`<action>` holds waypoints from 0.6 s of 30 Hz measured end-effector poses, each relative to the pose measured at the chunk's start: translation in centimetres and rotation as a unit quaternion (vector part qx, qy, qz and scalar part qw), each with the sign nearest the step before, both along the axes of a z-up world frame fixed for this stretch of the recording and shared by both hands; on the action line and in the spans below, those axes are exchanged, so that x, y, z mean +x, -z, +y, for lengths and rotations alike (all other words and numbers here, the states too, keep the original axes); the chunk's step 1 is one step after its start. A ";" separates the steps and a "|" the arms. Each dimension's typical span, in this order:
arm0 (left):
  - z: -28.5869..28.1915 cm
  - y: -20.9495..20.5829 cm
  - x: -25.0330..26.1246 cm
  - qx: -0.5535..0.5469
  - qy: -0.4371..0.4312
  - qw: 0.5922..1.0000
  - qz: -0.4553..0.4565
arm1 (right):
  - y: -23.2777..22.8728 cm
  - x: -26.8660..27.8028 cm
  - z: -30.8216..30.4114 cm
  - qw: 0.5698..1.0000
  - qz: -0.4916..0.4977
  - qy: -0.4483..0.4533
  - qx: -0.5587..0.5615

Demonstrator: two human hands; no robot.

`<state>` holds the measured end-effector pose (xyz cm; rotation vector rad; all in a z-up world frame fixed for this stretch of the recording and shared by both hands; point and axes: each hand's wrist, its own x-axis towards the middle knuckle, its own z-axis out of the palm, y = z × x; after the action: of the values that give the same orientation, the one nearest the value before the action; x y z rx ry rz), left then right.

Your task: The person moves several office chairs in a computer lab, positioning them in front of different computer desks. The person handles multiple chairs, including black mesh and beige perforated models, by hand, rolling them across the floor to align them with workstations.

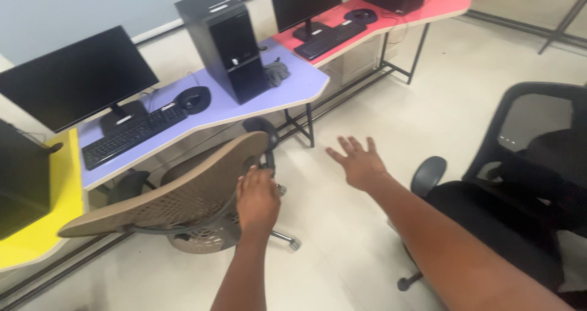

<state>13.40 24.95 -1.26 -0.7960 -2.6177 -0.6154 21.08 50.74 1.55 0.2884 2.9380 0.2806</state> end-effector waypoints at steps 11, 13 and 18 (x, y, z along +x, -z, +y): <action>16.6 -2.9 9.3 -0.040 0.162 0.986 -0.026 | -0.3 13.5 15.2 0.989 -0.032 0.141 -0.009; 18.6 -3.6 10.0 -0.053 0.193 0.980 -0.018 | -0.7 14.7 16.9 0.985 -0.026 0.167 -0.020; 23.1 -4.7 10.1 -0.052 0.250 0.967 -0.005 | -0.3 16.3 20.2 0.973 -0.014 0.226 -0.043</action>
<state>23.53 48.05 3.43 -1.5111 -2.4756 -0.6101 37.41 70.92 1.82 0.9092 2.7423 0.0891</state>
